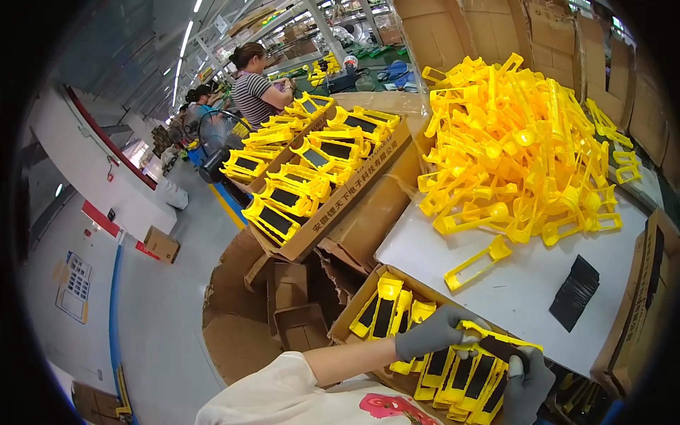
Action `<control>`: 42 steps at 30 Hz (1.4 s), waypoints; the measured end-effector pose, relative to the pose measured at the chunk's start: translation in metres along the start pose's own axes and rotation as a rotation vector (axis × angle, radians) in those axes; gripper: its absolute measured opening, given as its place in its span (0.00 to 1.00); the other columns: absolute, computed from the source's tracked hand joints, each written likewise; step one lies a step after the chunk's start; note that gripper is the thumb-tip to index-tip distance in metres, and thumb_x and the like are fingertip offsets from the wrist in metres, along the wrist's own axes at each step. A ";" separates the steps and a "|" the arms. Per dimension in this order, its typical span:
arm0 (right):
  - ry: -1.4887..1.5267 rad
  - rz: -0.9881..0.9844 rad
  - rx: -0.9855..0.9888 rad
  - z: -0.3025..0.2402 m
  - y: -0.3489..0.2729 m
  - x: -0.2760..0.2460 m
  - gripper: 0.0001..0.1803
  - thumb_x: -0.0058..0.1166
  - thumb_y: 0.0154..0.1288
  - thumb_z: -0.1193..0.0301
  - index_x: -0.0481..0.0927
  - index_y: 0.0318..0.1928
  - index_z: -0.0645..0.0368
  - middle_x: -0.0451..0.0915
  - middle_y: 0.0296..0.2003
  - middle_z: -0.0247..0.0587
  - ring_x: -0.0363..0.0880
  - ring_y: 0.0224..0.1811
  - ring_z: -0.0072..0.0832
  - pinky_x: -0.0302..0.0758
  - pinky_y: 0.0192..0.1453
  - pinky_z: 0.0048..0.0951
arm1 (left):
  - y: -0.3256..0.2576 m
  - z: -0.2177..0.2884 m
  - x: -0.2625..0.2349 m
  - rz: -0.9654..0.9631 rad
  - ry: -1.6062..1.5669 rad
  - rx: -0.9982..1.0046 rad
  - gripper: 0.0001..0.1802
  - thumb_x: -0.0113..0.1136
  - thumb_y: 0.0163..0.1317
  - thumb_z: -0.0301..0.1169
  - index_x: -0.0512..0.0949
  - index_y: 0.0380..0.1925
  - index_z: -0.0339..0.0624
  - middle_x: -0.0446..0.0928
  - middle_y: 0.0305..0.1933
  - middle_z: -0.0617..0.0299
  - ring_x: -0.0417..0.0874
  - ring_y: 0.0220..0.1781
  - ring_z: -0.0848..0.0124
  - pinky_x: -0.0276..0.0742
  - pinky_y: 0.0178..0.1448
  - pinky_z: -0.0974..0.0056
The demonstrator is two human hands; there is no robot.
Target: Assembling black components into yellow plastic light fixture frames.
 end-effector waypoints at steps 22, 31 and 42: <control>-0.290 -0.055 0.030 -0.024 -0.015 -0.010 0.10 0.52 0.68 0.72 0.79 0.47 0.61 0.82 0.37 0.51 0.83 0.40 0.38 0.76 0.47 0.31 | -0.009 -0.001 0.013 0.004 0.128 0.013 0.14 0.60 0.61 0.23 0.80 0.48 0.37 0.82 0.36 0.62 0.81 0.33 0.80 0.81 0.40 0.74; -0.151 0.044 -0.050 -0.028 -0.019 -0.016 0.10 0.52 0.68 0.71 0.79 0.47 0.61 0.82 0.40 0.50 0.82 0.40 0.38 0.76 0.48 0.31 | -0.007 0.010 0.013 -0.043 -0.014 -0.036 0.11 0.58 0.64 0.26 0.80 0.46 0.35 0.81 0.33 0.64 0.82 0.31 0.80 0.80 0.33 0.75; -0.230 0.016 -0.045 -0.033 -0.020 -0.017 0.08 0.53 0.67 0.73 0.79 0.44 0.61 0.81 0.37 0.51 0.83 0.38 0.40 0.76 0.44 0.31 | -0.015 0.007 0.020 -0.057 -0.113 -0.005 0.12 0.58 0.63 0.23 0.79 0.47 0.34 0.81 0.33 0.62 0.83 0.29 0.77 0.82 0.34 0.74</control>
Point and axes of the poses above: each hand's wrist, its own y-axis towards the middle knuckle, its own x-axis out of the palm, z = x × y, the point moved 8 cm from there along y, towards the middle knuckle
